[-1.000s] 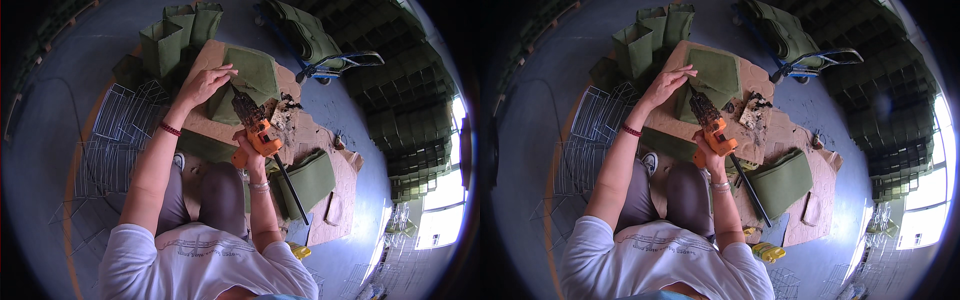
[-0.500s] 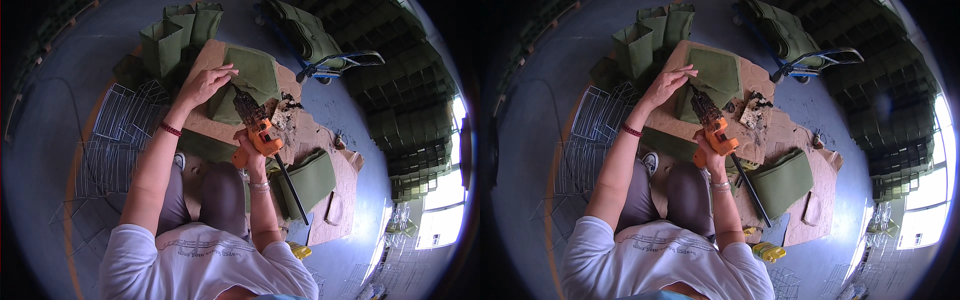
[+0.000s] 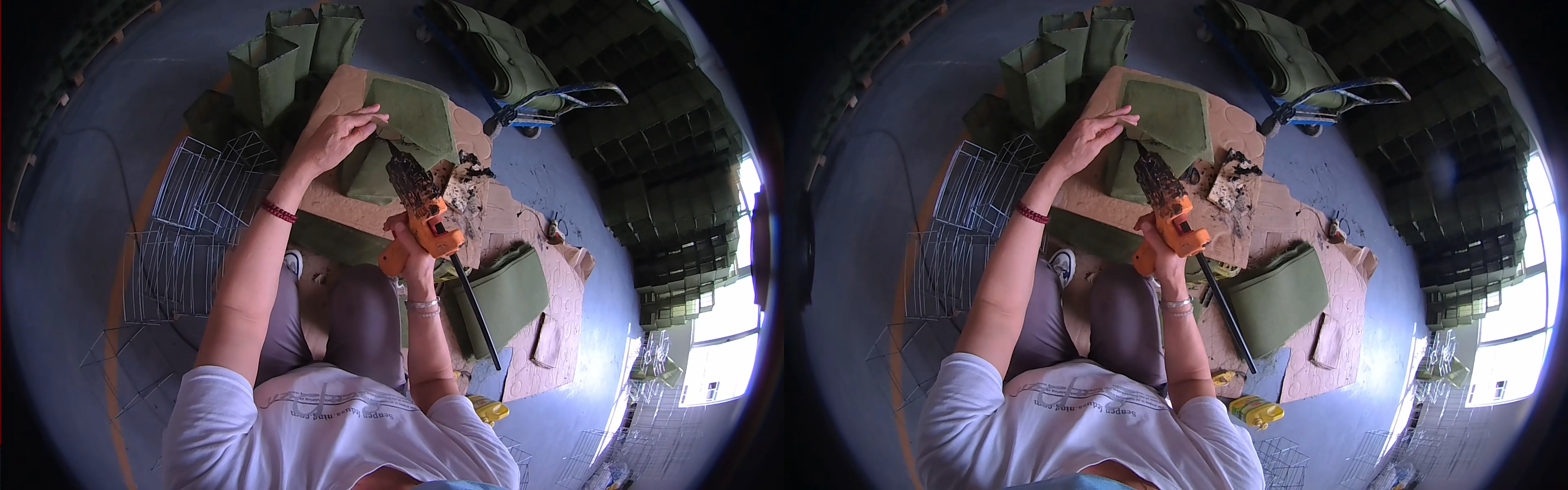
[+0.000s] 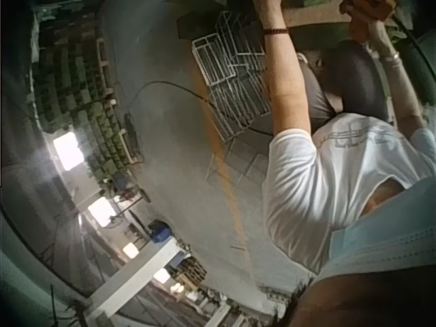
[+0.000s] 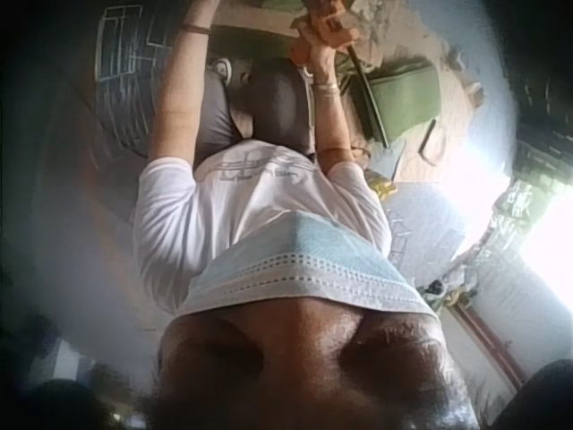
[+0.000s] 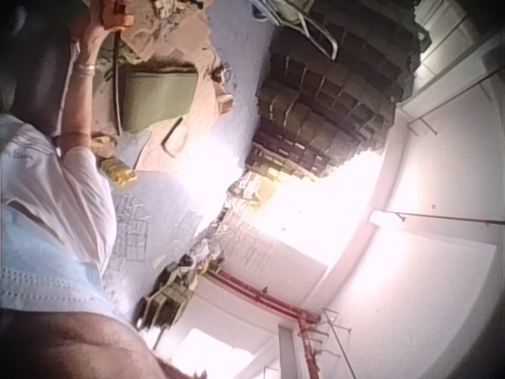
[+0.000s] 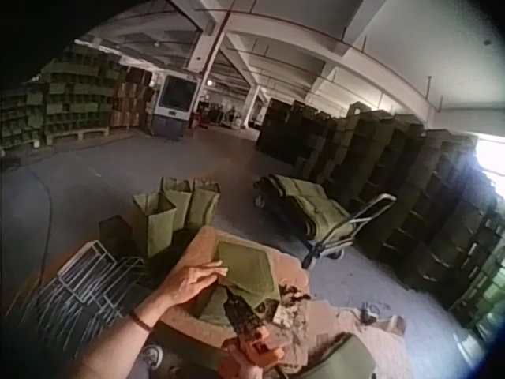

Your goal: Assembling and gluing green foam or fabric pieces onto wire frames in a manufacturing environment.

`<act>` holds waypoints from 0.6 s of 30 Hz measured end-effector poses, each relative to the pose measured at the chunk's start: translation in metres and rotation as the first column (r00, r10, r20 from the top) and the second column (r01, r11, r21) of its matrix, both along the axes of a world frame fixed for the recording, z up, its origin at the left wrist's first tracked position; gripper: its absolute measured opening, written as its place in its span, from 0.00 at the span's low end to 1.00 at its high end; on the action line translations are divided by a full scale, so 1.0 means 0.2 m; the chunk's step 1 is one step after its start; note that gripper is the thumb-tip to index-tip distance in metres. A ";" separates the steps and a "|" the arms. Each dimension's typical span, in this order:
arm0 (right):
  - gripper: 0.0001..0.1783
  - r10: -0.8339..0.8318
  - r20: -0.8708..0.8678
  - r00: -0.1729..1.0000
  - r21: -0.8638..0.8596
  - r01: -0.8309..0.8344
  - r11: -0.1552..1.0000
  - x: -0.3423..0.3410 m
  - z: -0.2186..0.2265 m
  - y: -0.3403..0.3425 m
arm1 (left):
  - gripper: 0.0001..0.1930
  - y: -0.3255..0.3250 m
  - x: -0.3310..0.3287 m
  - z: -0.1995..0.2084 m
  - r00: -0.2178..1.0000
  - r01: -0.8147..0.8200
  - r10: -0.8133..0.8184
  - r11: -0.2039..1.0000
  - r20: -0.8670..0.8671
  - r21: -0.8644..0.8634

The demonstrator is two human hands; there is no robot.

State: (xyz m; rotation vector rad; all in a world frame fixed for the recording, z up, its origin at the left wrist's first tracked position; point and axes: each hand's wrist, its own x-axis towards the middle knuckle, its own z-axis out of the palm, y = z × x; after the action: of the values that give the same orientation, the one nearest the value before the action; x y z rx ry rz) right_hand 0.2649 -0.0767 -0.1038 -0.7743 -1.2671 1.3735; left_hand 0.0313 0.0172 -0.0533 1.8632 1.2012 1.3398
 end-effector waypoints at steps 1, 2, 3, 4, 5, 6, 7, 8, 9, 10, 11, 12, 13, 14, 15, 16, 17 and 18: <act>0.09 0.004 0.001 1.000 0.000 -0.004 1.000 0.00 0.00 0.00 | 0.13 0.00 0.00 0.00 1.000 0.000 0.000 1.000 0.002 -0.004; 0.09 0.004 0.000 1.000 0.001 -0.004 1.000 0.00 0.00 0.00 | 0.13 0.00 0.00 0.00 1.000 0.000 0.000 1.000 0.003 -0.007; 0.09 -0.018 -0.017 1.000 -0.001 0.018 1.000 -0.01 0.00 0.00 | 0.13 0.00 0.00 0.00 1.000 0.001 -0.001 1.000 0.002 -0.008; 0.10 -0.041 -0.034 0.999 -0.004 0.040 0.999 -0.01 -0.01 -0.01 | 0.14 0.00 0.00 0.00 1.000 -0.005 0.005 1.000 0.000 -0.007; 0.10 -0.041 -0.036 0.999 -0.004 0.041 0.999 -0.01 -0.01 -0.01 | 0.14 0.00 0.00 0.00 1.000 -0.010 0.010 1.000 -0.002 -0.005; 0.10 -0.048 -0.038 0.998 -0.014 0.048 0.999 -0.01 0.00 -0.01 | 0.14 -0.01 0.00 0.00 1.000 -0.009 0.009 1.000 0.002 -0.006; 0.10 -0.056 -0.040 0.998 -0.024 0.055 0.998 -0.01 0.00 -0.01 | 0.14 -0.01 0.00 0.00 1.000 -0.009 0.009 1.000 0.009 -0.013; 0.10 -0.056 -0.036 0.998 -0.024 0.055 0.998 -0.01 0.00 -0.01 | 0.14 -0.01 -0.01 0.00 1.000 -0.009 0.009 1.000 0.015 -0.020; 0.10 -0.053 -0.035 0.998 -0.025 0.052 0.998 -0.01 0.00 -0.01 | 0.14 -0.01 -0.01 0.00 1.000 -0.009 0.009 1.000 0.014 -0.019; 0.09 -0.049 -0.033 0.998 -0.026 0.048 0.999 0.00 0.00 -0.01 | 0.14 0.00 -0.01 0.00 1.000 -0.007 0.007 1.000 -0.003 -0.010; 0.09 -0.049 -0.033 0.998 -0.025 0.048 0.999 0.00 -0.01 -0.01 | 0.14 0.00 -0.01 0.00 1.000 -0.004 0.004 1.000 -0.020 -0.001; 0.09 -0.054 -0.036 0.998 -0.027 0.053 0.998 0.00 -0.01 -0.01 | 0.14 0.00 -0.01 0.00 1.000 -0.004 0.004 1.000 -0.021 -0.001; 0.09 -0.058 -0.037 0.998 -0.029 0.057 0.998 0.00 -0.01 -0.01 | 0.14 0.00 0.00 -0.01 1.000 -0.011 0.011 1.000 -0.015 -0.005; 0.09 -0.059 -0.037 0.998 -0.028 0.058 0.998 0.00 -0.01 -0.01 | 0.14 0.00 0.00 -0.01 1.000 -0.018 0.018 1.000 -0.010 -0.009; 0.09 -0.067 -0.037 0.997 -0.028 0.066 0.997 0.00 0.00 -0.01 | 0.14 0.00 0.00 0.00 1.000 -0.017 0.016 1.000 -0.010 -0.009; 0.09 -0.076 -0.036 0.996 -0.027 0.075 0.997 0.00 0.00 -0.01 | 0.14 -0.01 0.00 0.01 1.000 -0.015 0.015 0.999 0.002 -0.035; 0.09 -0.077 -0.036 0.996 -0.027 0.076 0.997 0.00 -0.01 -0.01 | 0.14 -0.01 0.00 0.02 1.000 -0.012 0.013 0.998 0.013 -0.061; 0.10 -0.073 -0.036 0.997 -0.022 0.072 0.997 0.00 -0.01 -0.01 | 0.14 0.00 0.00 0.00 1.000 -0.014 0.015 0.998 0.012 -0.060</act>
State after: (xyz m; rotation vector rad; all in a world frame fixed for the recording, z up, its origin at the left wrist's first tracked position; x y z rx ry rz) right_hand 0.2649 -0.0787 -0.1055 -0.7979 -1.1867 1.3386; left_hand 0.0310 0.0164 -0.0538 1.8047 1.2370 1.3070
